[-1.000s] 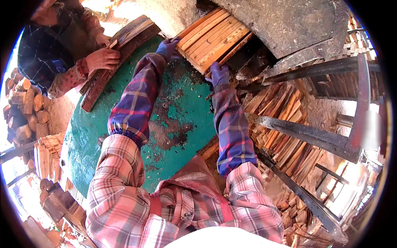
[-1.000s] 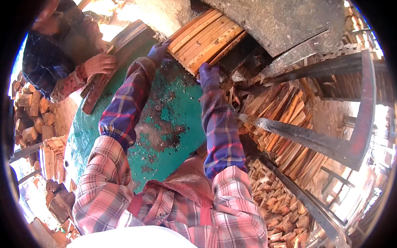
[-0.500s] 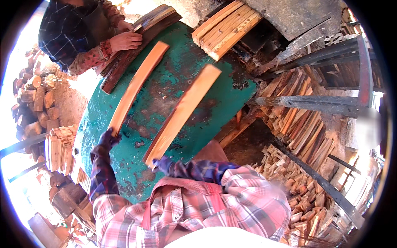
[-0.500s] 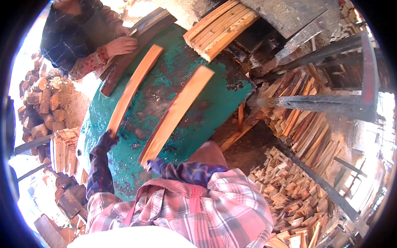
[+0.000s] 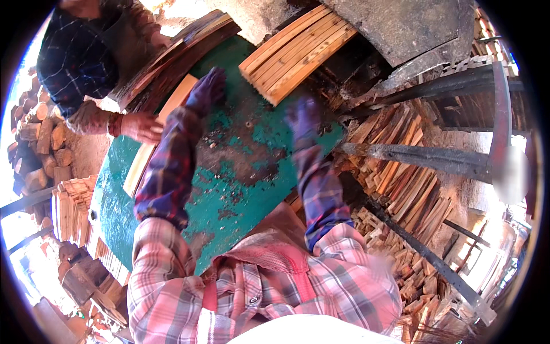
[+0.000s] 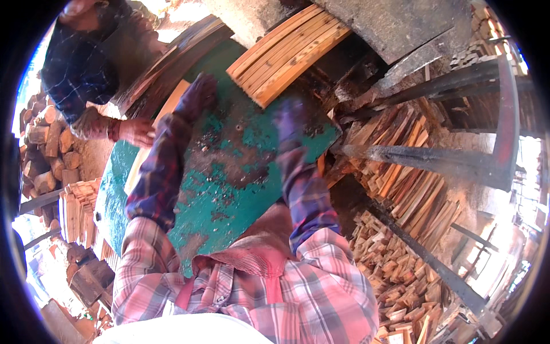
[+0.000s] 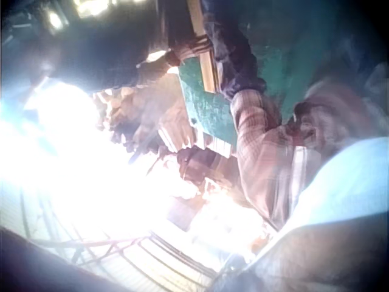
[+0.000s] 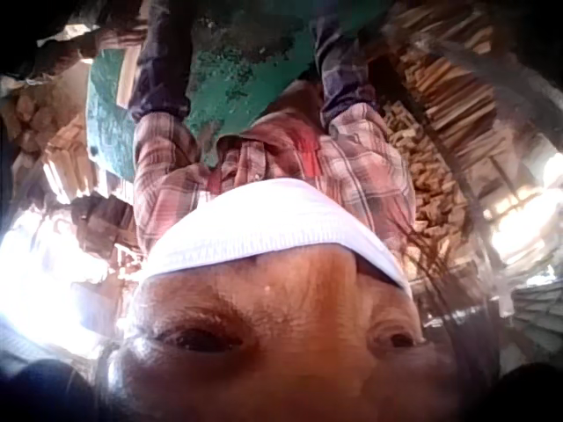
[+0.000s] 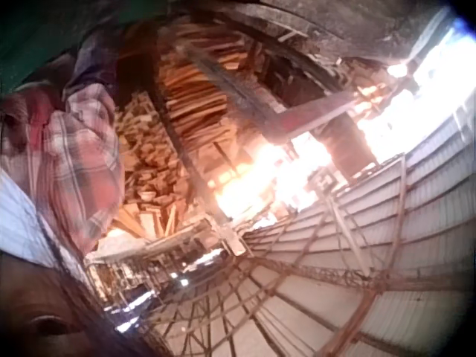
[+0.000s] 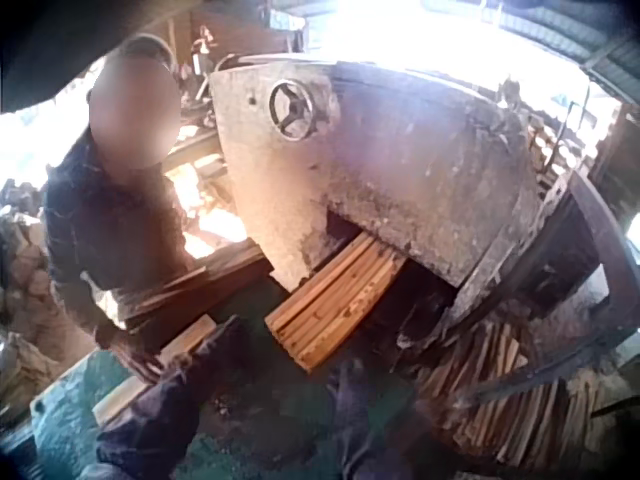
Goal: The person repeatedly picks up wooden planks from a green workbench, inspects them, and stacks them into a pile. The person handles the wood by hand, moving pieces from the bench to the stack in a continuous loop.
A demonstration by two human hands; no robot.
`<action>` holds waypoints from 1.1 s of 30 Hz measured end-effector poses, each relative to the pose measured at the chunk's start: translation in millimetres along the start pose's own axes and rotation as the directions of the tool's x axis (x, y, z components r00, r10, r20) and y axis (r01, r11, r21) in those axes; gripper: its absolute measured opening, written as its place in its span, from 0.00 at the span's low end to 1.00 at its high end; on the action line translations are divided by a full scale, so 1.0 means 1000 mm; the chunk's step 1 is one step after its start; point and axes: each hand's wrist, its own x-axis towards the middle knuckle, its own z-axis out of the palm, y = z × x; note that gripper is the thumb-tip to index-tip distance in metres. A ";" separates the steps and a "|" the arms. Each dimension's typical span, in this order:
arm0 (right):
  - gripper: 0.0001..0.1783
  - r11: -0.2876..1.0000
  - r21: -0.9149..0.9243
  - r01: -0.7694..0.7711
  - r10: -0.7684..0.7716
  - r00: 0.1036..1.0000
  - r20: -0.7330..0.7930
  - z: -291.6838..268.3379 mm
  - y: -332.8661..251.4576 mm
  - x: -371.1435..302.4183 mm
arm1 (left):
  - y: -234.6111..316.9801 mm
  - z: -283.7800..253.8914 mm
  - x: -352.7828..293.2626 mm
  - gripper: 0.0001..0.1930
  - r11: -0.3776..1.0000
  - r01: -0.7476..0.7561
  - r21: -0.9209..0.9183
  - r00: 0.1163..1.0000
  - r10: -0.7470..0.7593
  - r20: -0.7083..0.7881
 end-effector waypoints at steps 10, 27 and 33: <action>0.37 0.933 0.316 -0.169 0.010 0.893 0.450 -0.029 -0.053 0.082 | -0.061 0.128 -0.050 0.28 0.941 -0.308 0.141 0.947 0.290 0.136; 0.37 0.783 -0.247 -0.571 0.578 0.521 0.628 0.005 0.193 -0.419 | -0.157 -0.127 -0.519 0.46 0.977 -0.130 -0.171 0.948 0.072 -0.311; 0.28 0.818 -0.525 -0.235 0.572 0.240 0.784 0.081 0.311 -0.546 | -0.179 -0.208 -0.736 0.38 0.592 -0.669 -0.449 0.652 0.179 -0.737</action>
